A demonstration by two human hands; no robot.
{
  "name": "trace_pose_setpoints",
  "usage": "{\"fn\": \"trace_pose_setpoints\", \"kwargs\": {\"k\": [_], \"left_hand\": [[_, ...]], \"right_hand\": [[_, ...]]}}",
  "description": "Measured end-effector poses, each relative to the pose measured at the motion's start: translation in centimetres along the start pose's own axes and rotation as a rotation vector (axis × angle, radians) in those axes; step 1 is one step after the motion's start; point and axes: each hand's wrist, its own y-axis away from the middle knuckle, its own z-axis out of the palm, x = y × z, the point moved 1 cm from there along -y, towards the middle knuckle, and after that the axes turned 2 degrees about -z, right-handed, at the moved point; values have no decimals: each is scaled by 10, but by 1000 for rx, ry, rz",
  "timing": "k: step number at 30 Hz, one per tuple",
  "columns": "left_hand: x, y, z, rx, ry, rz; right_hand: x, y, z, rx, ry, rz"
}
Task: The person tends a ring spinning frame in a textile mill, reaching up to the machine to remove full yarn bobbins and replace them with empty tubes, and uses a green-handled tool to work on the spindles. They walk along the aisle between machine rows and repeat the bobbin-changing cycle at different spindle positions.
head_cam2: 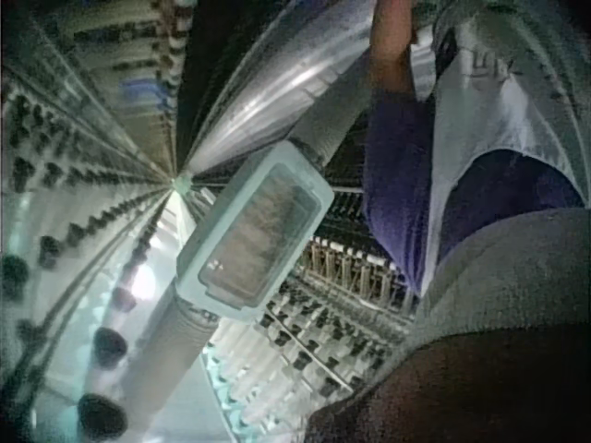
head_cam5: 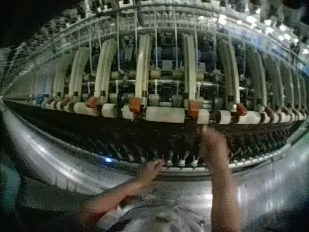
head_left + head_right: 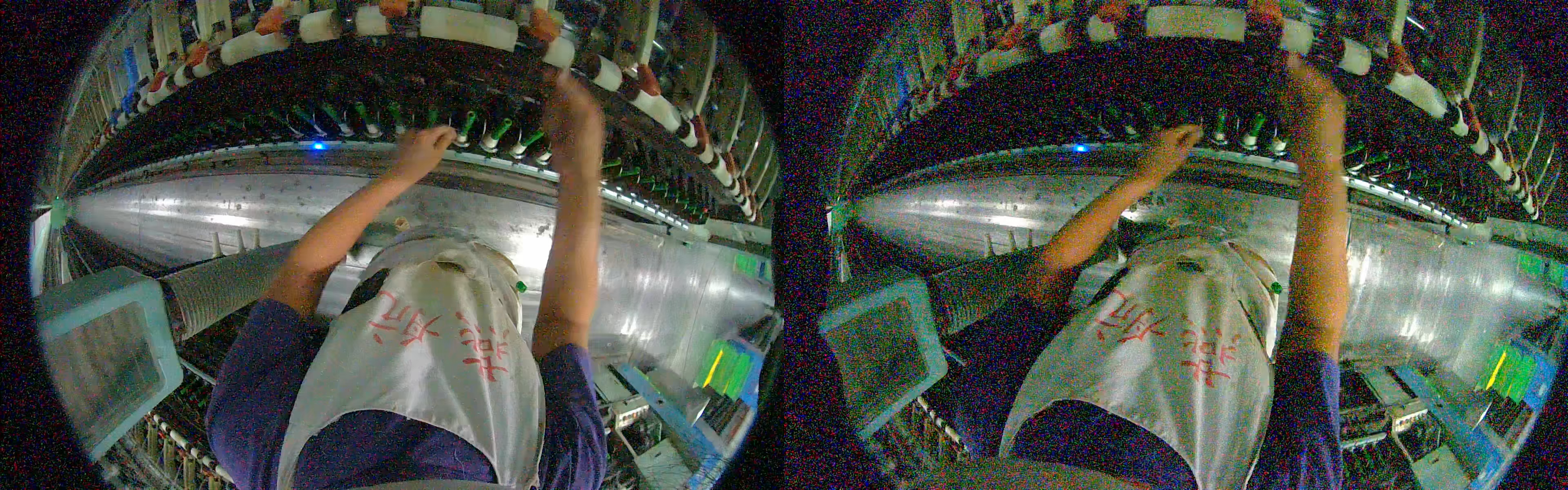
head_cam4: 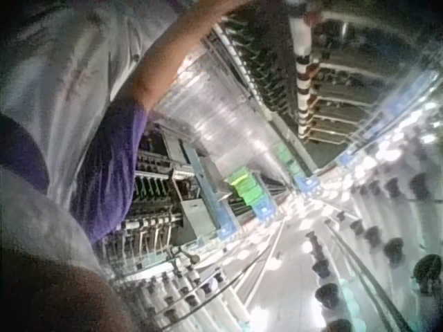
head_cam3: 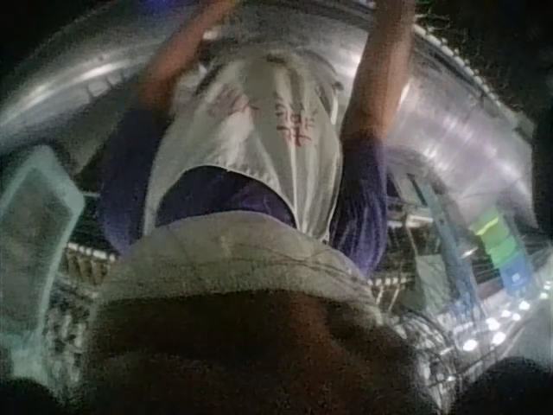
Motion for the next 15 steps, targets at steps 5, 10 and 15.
{"fn": "trace_pose_setpoints", "kwargs": {"k": [5, 10, 15], "left_hand": [[53, -28, -92, 646, -517, 679], [108, -84, -114, 542, -798, 635], [104, -88, -124, 621, -671, 819]], "right_hand": [[116, 72, 76, -172, -32, 345], [113, 36, 90, -23, -190, 211], [34, 21, 38, 56, -96, 305]]}}
